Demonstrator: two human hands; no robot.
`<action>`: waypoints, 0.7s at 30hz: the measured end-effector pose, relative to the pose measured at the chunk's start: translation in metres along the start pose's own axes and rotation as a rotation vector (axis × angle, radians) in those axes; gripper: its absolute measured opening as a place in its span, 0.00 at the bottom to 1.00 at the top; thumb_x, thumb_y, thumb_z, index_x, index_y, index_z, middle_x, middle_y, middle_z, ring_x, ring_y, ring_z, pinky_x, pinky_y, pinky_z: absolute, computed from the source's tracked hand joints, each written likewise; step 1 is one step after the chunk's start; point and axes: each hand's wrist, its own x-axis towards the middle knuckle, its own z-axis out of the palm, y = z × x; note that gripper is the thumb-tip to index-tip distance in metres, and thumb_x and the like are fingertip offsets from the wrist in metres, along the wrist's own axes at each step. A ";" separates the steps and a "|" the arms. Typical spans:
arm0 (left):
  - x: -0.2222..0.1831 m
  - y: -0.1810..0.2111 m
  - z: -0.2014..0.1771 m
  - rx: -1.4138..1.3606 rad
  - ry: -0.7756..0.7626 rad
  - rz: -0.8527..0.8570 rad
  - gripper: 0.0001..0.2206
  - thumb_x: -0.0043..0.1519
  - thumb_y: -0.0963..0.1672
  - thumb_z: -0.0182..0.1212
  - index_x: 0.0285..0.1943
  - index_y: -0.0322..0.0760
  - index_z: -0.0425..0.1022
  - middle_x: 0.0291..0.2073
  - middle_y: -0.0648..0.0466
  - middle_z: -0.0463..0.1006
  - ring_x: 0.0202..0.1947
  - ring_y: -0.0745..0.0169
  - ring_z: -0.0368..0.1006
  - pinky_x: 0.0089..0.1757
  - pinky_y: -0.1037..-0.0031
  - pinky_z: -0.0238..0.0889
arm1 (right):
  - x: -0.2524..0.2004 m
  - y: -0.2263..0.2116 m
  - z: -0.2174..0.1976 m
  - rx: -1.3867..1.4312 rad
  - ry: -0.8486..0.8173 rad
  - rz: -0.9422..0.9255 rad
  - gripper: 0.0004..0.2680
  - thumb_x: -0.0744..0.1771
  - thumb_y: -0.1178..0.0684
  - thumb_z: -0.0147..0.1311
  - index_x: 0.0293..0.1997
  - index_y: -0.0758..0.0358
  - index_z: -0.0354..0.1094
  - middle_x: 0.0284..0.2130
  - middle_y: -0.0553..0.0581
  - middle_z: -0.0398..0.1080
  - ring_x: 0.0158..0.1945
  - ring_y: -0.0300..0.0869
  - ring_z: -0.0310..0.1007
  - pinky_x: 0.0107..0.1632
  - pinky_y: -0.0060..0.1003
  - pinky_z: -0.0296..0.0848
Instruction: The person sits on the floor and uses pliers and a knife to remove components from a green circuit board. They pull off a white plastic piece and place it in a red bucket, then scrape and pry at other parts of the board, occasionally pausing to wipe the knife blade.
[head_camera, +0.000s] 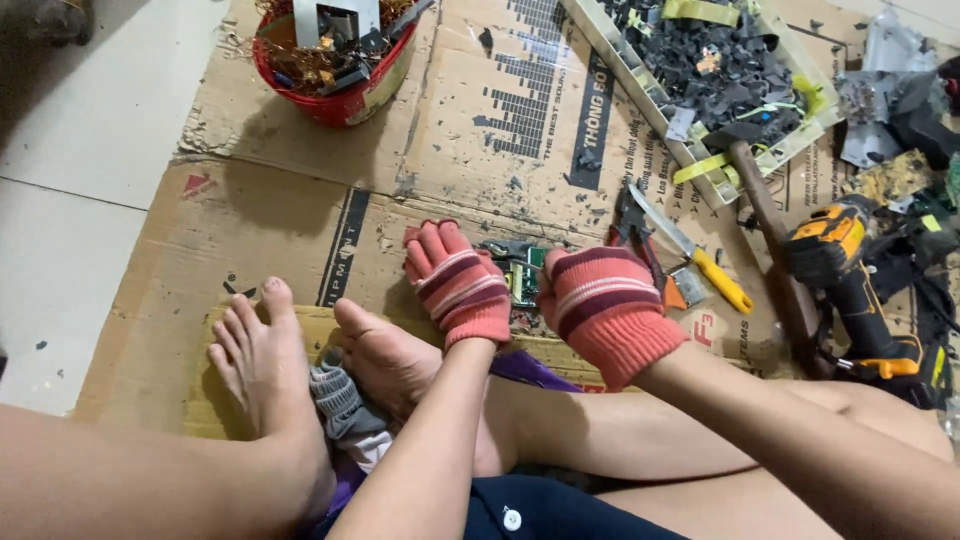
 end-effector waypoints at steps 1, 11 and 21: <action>0.000 0.001 0.000 -0.003 -0.004 0.002 0.24 0.45 0.45 0.70 0.50 0.40 0.69 0.51 0.49 0.70 0.53 0.47 0.66 0.58 0.56 0.58 | -0.001 0.000 0.001 -0.001 -0.002 0.005 0.10 0.65 0.45 0.49 0.37 0.61 0.72 0.26 0.66 0.76 0.36 0.59 0.80 0.39 0.52 0.80; -0.002 -0.003 0.016 -0.219 0.128 -0.136 0.19 0.50 0.37 0.60 0.51 0.40 0.69 0.52 0.50 0.69 0.54 0.46 0.68 0.55 0.58 0.63 | -0.006 -0.013 0.018 0.078 -0.039 0.121 0.09 0.65 0.47 0.50 0.42 0.59 0.69 0.30 0.62 0.76 0.39 0.58 0.80 0.40 0.55 0.79; 0.001 -0.004 0.016 -0.191 0.042 -0.177 0.18 0.48 0.38 0.57 0.48 0.42 0.67 0.51 0.52 0.68 0.55 0.46 0.67 0.54 0.57 0.64 | -0.017 -0.040 0.009 0.286 -0.248 0.275 0.12 0.67 0.49 0.47 0.56 0.52 0.64 0.41 0.61 0.77 0.47 0.59 0.80 0.48 0.59 0.79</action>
